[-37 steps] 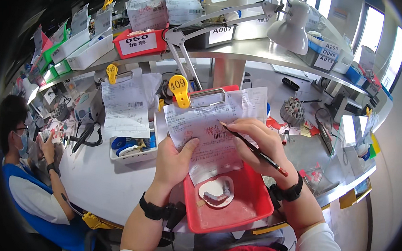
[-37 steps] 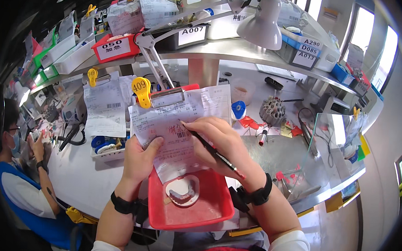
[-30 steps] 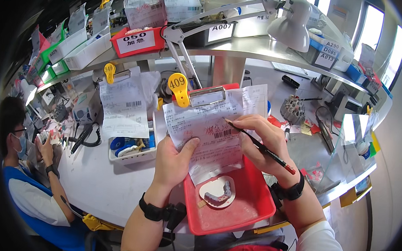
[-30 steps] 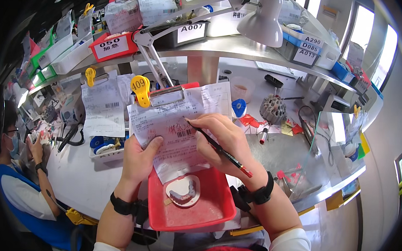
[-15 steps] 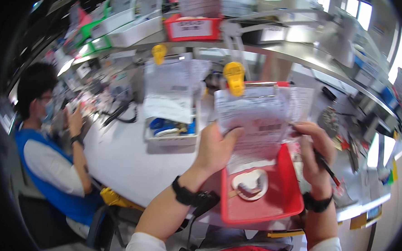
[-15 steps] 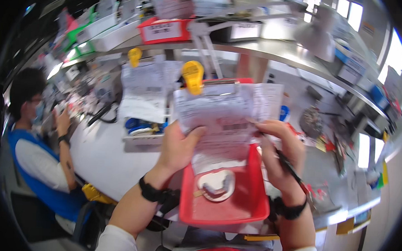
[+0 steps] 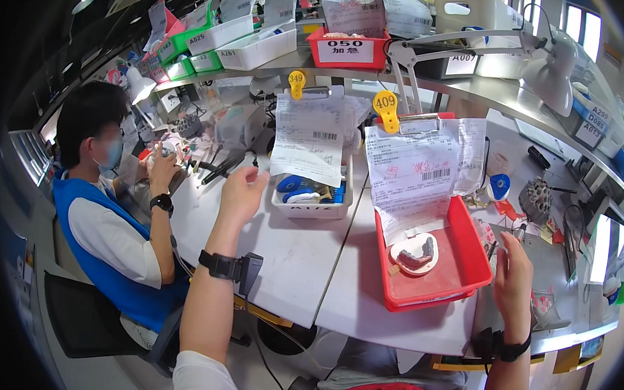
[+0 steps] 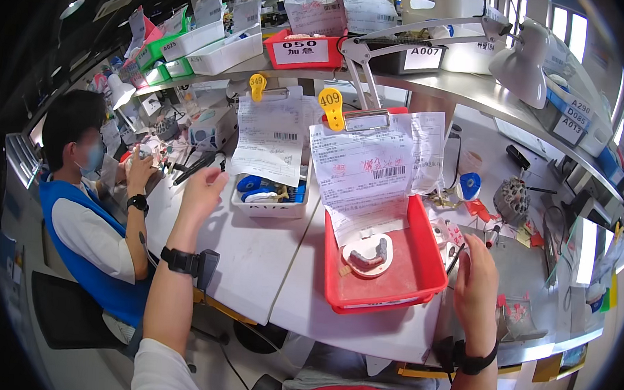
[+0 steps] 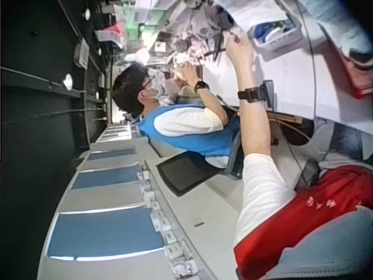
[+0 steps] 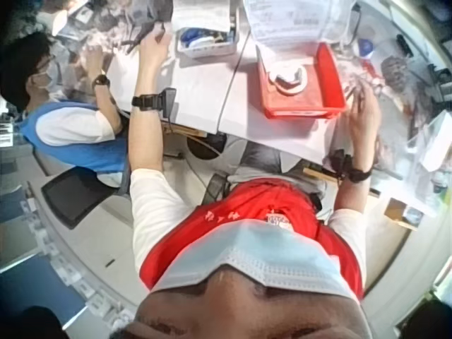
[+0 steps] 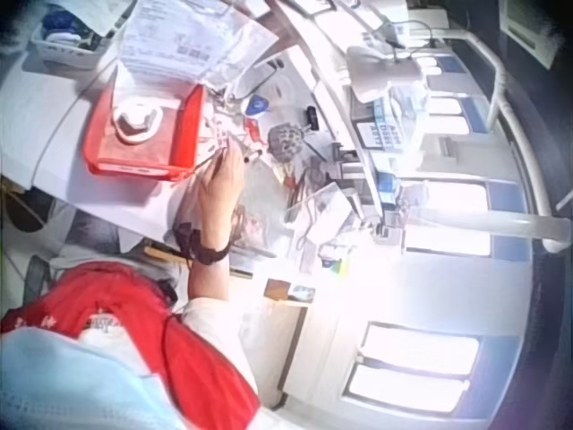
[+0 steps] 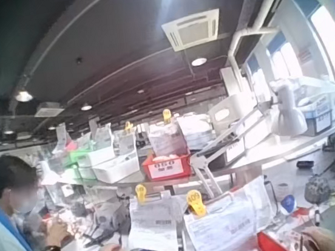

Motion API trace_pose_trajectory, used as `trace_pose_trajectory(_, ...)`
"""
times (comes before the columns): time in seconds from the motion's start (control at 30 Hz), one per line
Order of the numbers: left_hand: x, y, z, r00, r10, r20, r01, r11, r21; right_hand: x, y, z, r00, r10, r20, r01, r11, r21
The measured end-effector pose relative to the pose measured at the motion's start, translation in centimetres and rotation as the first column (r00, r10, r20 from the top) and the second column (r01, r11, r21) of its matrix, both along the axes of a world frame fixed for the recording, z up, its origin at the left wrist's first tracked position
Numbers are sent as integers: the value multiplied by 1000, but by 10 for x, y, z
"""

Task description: The recorder is seen using a rotary tool to grind and shape dental prosthetics and plaster dental models at a laboratory workbench.

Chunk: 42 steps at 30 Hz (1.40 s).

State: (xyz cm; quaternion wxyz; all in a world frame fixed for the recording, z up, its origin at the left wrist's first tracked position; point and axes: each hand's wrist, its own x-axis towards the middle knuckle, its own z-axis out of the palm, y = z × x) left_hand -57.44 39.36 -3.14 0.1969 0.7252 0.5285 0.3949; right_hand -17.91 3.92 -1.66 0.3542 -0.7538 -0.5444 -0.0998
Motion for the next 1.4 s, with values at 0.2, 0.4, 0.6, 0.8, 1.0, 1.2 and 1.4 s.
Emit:
trace_pose_trajectory(0.2,26,-1,19,912,-153,380,361,737,-571,-13,-6,31,598,152,-787,-334,940,-73)
trace_pose_trajectory(0.4,25,12,7,939,-135,316,311,727,-612,-50,2,48,566,120,-816,-370,921,-121)
trace_pose_trajectory(0.6,18,21,-6,891,-197,409,372,833,-409,-59,24,51,671,155,-725,-427,880,-207)
trace_pose_trajectory(0.8,-13,-15,11,994,-46,102,70,966,-247,-54,41,41,703,157,-694,-419,879,-226)
trace_pose_trajectory(1.0,-72,-51,63,971,-132,198,169,969,-181,-51,39,42,760,230,-607,-428,881,-203)
trace_pose_trajectory(1.2,-24,-101,111,819,-349,455,432,897,-91,-58,35,55,805,198,-560,-426,849,-312)
trace_pose_trajectory(1.4,76,-123,97,688,-485,539,651,742,-163,-50,27,81,816,380,-436,-235,907,351)
